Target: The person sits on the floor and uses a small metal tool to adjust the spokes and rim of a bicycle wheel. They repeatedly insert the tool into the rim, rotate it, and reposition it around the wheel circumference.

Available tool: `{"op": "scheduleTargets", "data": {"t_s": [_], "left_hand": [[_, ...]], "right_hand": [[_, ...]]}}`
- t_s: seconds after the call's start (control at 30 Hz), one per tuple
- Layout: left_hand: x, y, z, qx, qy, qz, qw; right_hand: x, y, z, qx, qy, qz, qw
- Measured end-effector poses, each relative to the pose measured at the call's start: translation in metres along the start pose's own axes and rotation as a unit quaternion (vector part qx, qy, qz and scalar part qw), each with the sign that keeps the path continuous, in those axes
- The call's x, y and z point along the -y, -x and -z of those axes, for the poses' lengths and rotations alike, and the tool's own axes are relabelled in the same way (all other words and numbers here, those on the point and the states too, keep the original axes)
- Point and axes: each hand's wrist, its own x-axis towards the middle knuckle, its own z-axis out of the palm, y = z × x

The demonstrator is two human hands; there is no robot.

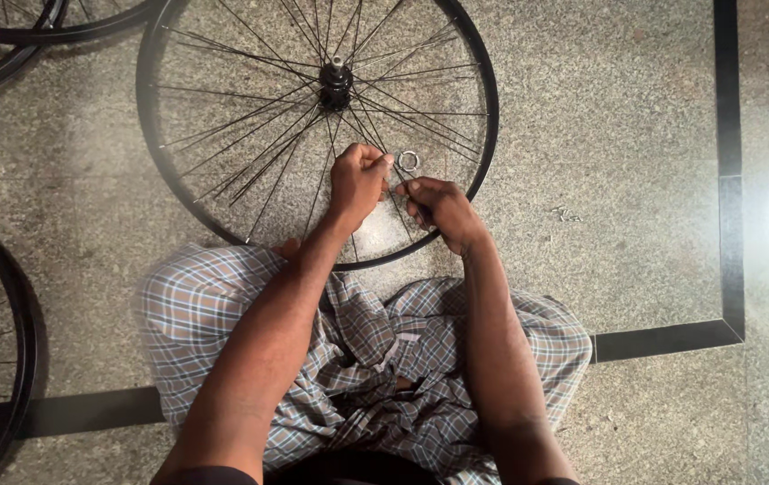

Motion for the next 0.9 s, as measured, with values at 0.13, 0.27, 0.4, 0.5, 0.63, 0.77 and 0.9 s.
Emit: {"op": "scheduleTargets", "data": {"t_s": [0.13,0.27,0.4,0.5,0.63,0.77,0.9], "left_hand": [[0.005,-0.005,0.002,-0.002,0.089,-0.01,0.996],[0.009,-0.009,0.001,0.0,0.107,0.04,0.993],[0.012,-0.011,-0.005,0.03,0.152,0.074,0.985],[0.018,-0.014,-0.01,0.035,0.168,0.066,0.983],[0.029,-0.02,-0.012,0.026,0.168,0.052,0.984],[0.032,-0.015,-0.011,0.01,-0.08,-0.043,0.996],[0.024,-0.012,-0.012,0.024,-0.18,-0.062,0.981]], "right_hand": [[0.002,-0.003,0.002,0.008,0.017,-0.014,1.0],[-0.003,-0.007,0.004,0.011,-0.033,0.001,0.999],[-0.014,-0.014,0.002,-0.003,-0.042,0.022,0.999],[-0.023,-0.023,0.004,-0.008,-0.068,0.016,0.997],[-0.033,-0.031,0.007,-0.035,-0.072,0.028,0.996],[-0.032,-0.021,0.001,-0.096,0.077,0.111,0.986],[-0.022,0.001,-0.013,-0.18,0.339,0.226,0.895]]}}
